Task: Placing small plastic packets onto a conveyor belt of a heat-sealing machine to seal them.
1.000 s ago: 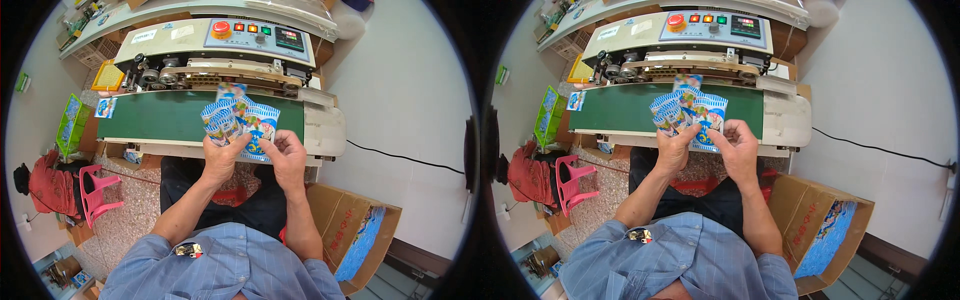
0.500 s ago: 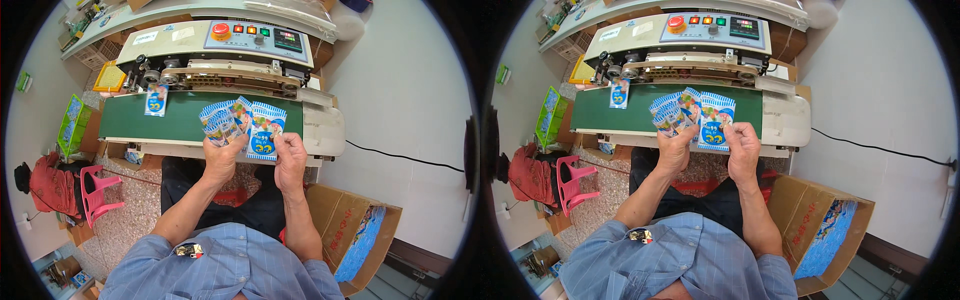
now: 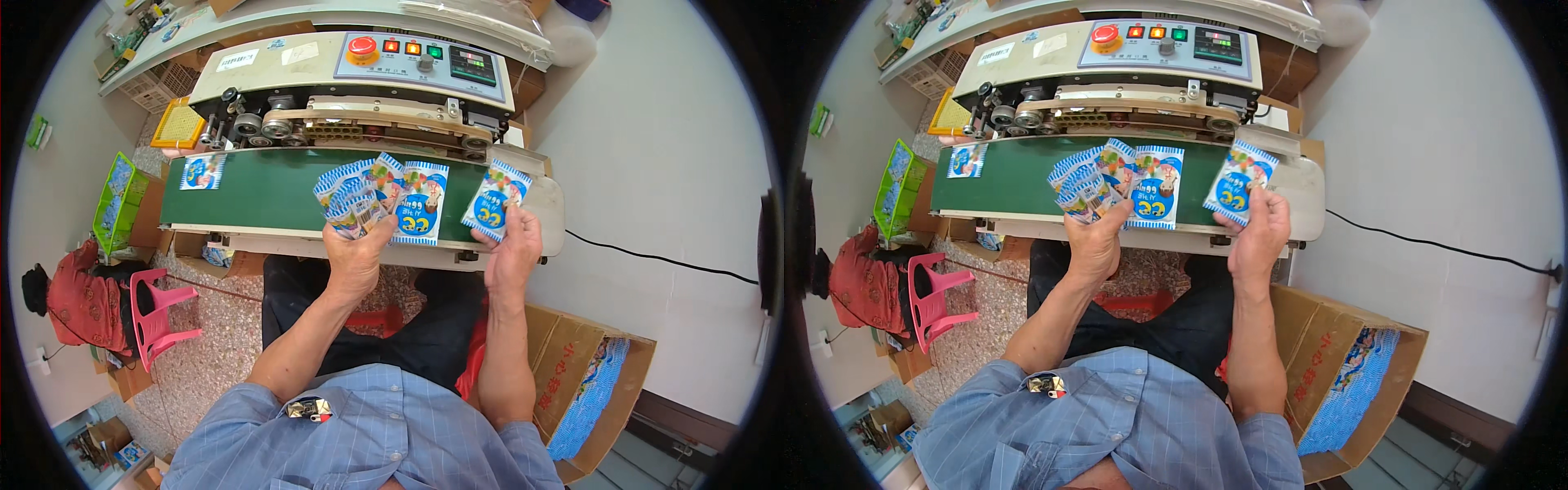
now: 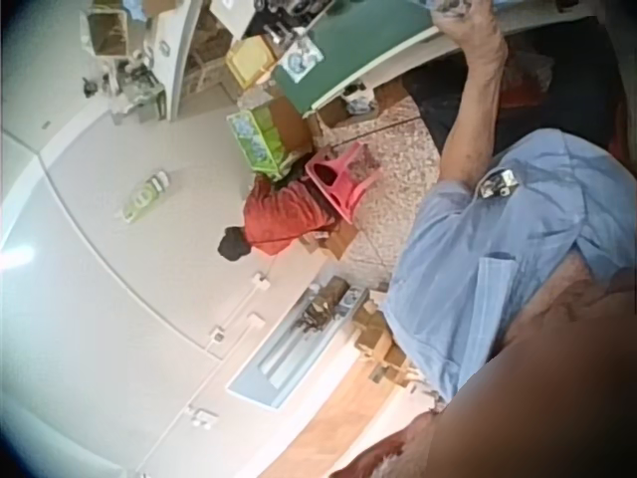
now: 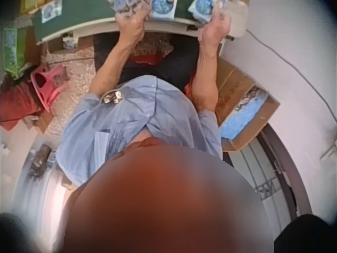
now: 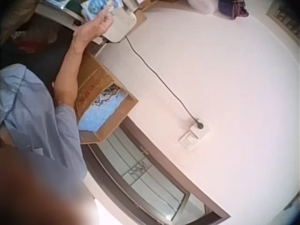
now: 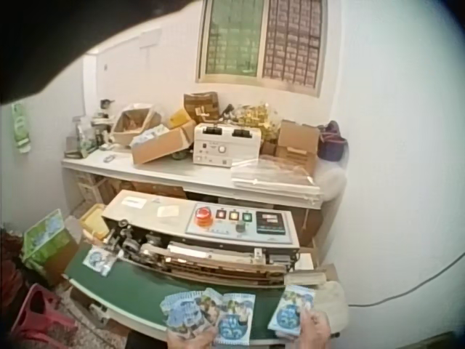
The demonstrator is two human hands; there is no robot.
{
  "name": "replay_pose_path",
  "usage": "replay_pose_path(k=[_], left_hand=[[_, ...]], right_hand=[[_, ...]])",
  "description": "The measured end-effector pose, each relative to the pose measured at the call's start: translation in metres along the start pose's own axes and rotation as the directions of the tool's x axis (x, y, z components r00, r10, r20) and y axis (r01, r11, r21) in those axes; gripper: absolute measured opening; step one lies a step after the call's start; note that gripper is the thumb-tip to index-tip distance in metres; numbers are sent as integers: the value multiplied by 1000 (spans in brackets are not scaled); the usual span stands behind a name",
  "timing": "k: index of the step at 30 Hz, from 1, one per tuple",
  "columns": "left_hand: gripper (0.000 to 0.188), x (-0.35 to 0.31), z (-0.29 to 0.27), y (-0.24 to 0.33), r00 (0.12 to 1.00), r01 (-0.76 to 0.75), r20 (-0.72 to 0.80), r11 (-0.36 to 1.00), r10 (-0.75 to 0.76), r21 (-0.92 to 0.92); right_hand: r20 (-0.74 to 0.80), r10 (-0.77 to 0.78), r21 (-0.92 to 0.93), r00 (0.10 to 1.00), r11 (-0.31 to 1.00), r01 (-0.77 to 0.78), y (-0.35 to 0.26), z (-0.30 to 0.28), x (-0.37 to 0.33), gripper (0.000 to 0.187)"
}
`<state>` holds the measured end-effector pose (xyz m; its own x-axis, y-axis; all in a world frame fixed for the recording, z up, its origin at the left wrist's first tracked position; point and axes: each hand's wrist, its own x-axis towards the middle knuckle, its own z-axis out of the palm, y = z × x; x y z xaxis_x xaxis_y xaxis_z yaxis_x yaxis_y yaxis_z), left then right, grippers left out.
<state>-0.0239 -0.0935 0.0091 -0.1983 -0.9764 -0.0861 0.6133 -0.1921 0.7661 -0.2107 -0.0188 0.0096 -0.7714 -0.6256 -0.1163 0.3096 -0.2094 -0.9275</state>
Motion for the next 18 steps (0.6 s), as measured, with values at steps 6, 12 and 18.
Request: replay_pose_path(k=[6, 12, 18], left_hand=[[36, 1, -1, 1, 1000, -4, 2, 1000, 4, -12], [37, 4, 0, 3, 1000, -7, 13, 1000, 7, -24], [37, 6, 0, -2, 999, 43, 21, 998, -43, -40]], right_hand=[[-59, 30, -133, 998, 990, -37, 0, -1, 38, 20], [33, 146, -237, 989, 962, -134, 10, 20, 55, 26], [153, -26, -365, 988, 927, 81, 0, 47, 17, 33]])
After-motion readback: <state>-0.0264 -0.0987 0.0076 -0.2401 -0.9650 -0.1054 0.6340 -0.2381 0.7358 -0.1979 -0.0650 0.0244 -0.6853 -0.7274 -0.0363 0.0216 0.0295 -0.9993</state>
